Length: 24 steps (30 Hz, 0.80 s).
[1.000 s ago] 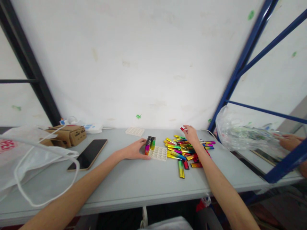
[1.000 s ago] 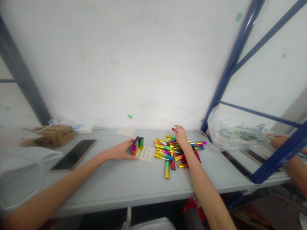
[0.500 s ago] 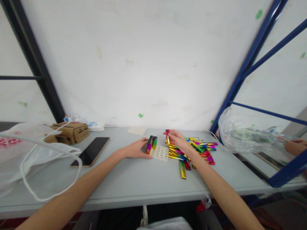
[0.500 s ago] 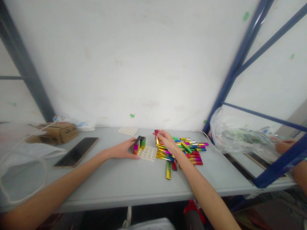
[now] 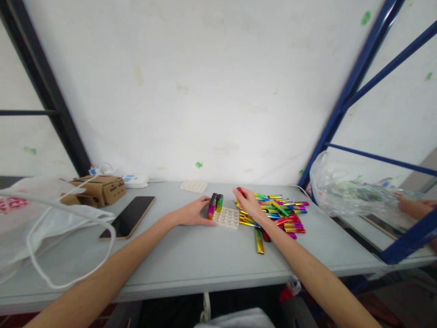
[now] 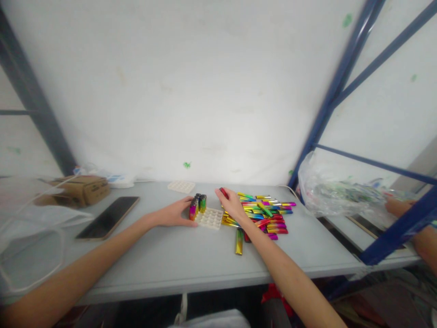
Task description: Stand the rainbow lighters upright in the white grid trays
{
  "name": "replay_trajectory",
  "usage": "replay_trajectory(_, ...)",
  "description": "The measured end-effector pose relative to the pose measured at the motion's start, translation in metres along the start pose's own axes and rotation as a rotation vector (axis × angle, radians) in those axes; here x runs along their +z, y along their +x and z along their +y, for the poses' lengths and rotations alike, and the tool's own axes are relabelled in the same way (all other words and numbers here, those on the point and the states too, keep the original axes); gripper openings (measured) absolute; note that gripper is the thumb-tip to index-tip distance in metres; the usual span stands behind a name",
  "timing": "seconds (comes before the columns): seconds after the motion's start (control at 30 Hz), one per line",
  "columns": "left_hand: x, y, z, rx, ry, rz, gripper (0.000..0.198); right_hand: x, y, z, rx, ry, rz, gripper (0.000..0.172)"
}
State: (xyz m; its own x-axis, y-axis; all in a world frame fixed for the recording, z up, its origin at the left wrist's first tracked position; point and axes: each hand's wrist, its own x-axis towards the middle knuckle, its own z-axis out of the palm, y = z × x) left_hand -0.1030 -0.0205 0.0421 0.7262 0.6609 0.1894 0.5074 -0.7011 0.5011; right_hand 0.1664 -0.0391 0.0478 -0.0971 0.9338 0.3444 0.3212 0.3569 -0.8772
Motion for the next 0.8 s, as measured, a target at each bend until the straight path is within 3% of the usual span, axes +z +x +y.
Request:
replay_trajectory(0.1,-0.001,0.000,0.001,-0.007,-0.009,-0.003,0.082,0.000,0.001,0.004,-0.048,-0.155,0.073,0.057)
replay_trajectory(0.3,0.000,0.000,0.001,-0.008,0.014,-0.007,0.081,0.004,0.002,0.006,-0.044,-0.251,0.133,0.041)
replay_trajectory(0.43,0.001,0.000,-0.001,0.006,0.015,0.010,0.081,0.005,0.002,0.005,-0.076,-0.284,0.152,0.042)
replay_trajectory(0.53,0.000,0.000,0.000,-0.004,0.015,-0.004,0.081,0.005,-0.001,0.001,-0.128,-0.302,0.114,0.046)
replay_trajectory(0.67,0.000,0.000,0.002,-0.003,0.020,-0.024,0.080,0.005,-0.007,-0.008,-0.206,-0.323,-0.023,0.039)
replay_trajectory(0.8,0.000,0.000,0.002,-0.001,0.006,-0.005,0.079,0.003,-0.009,-0.016,-0.377,-0.477,-0.126,0.042)
